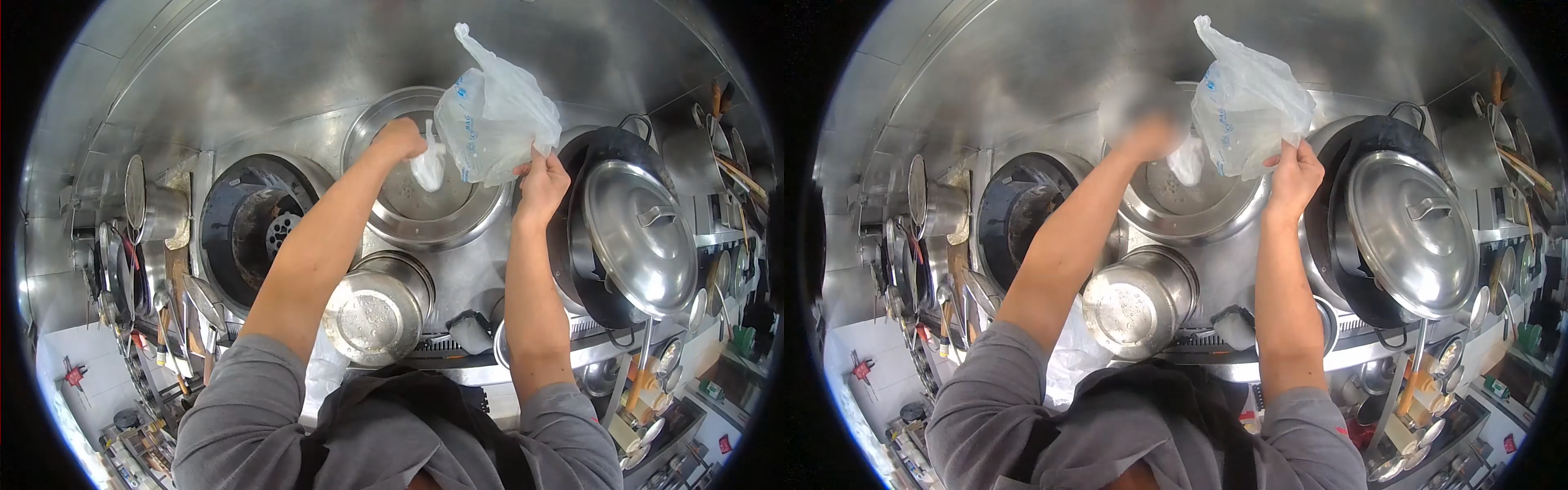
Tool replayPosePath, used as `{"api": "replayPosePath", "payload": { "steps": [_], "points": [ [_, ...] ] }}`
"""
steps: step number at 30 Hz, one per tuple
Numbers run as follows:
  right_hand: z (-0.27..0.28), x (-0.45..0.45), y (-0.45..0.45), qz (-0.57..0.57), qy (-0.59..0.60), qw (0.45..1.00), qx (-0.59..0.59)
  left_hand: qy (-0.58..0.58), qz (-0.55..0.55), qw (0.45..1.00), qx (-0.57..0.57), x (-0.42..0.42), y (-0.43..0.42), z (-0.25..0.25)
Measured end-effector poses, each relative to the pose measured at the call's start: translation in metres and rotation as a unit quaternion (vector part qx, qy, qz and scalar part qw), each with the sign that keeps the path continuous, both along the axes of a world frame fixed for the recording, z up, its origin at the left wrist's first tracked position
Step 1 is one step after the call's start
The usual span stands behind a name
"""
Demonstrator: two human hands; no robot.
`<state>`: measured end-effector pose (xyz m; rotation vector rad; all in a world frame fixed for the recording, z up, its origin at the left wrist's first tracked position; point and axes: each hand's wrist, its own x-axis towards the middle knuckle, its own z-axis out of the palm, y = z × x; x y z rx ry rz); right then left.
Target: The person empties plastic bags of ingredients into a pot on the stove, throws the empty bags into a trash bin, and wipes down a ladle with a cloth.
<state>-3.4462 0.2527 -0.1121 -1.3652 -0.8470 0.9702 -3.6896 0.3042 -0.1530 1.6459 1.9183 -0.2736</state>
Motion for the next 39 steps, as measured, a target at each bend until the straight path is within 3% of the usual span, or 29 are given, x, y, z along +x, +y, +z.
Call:
{"api": "replayPosePath", "payload": {
  "steps": [3, 6, 9, 13, 15, 18, 20, 23, 25, 29, 31, 33, 35, 38, 39],
  "points": [
    [0.003, -0.002, -0.004, 0.004, -0.014, 1.000, -0.020, 0.013, 0.058, 0.993, 0.101, -0.016, 0.035, -0.080],
    [0.006, 0.002, -0.001, -0.006, -0.046, 0.999, -0.010, 0.051, 0.020, 0.993, 0.108, -0.011, 0.017, -0.102],
    [0.012, 0.005, 0.000, 0.002, -0.038, 0.999, -0.027, 0.006, 0.038, 0.983, 0.178, 0.001, -0.008, -0.080],
    [0.003, 0.004, 0.003, -0.006, 0.009, 1.000, -0.005, -0.004, 0.070, 0.990, 0.122, 0.024, -0.009, -0.049],
    [0.004, 0.005, 0.002, -0.011, 0.011, 0.999, -0.031, 0.024, 0.021, 0.992, 0.119, 0.045, -0.013, -0.034],
    [0.004, 0.008, 0.002, -0.010, 0.007, 0.999, -0.042, 0.100, -0.036, 0.978, 0.177, 0.054, -0.013, -0.083],
    [0.003, 0.011, 0.003, -0.015, 0.010, 0.999, -0.040, 0.072, -0.011, 0.985, 0.158, 0.042, -0.006, -0.100],
    [0.002, 0.016, 0.001, -0.024, 0.016, 0.999, -0.040, 0.044, 0.031, 0.991, 0.125, 0.028, -0.004, -0.091],
    [0.002, 0.014, 0.002, -0.025, 0.026, 0.999, -0.036, 0.050, 0.052, 0.991, 0.117, 0.013, -0.005, -0.075],
    [-0.005, 0.012, 0.002, -0.021, 0.050, 0.998, -0.022, 0.006, 0.058, 0.977, 0.204, -0.007, -0.020, -0.037],
    [-0.004, 0.009, -0.002, -0.019, 0.049, 0.999, -0.005, -0.076, 0.065, 0.973, 0.206, -0.009, -0.032, 0.009],
    [0.001, 0.008, -0.005, -0.025, 0.053, 0.998, -0.005, -0.074, 0.045, 0.970, 0.226, -0.010, -0.037, 0.035],
    [0.000, 0.006, -0.004, -0.019, 0.052, 0.998, 0.000, -0.107, 0.114, 0.963, 0.218, -0.012, -0.041, 0.047],
    [0.002, 0.000, -0.009, -0.014, 0.047, 0.999, -0.003, -0.029, 0.047, 0.971, 0.231, -0.001, -0.038, -0.009],
    [0.002, 0.000, -0.010, -0.023, 0.046, 0.999, -0.011, -0.031, 0.045, 0.971, 0.232, 0.002, -0.037, -0.003]
  ]
}}
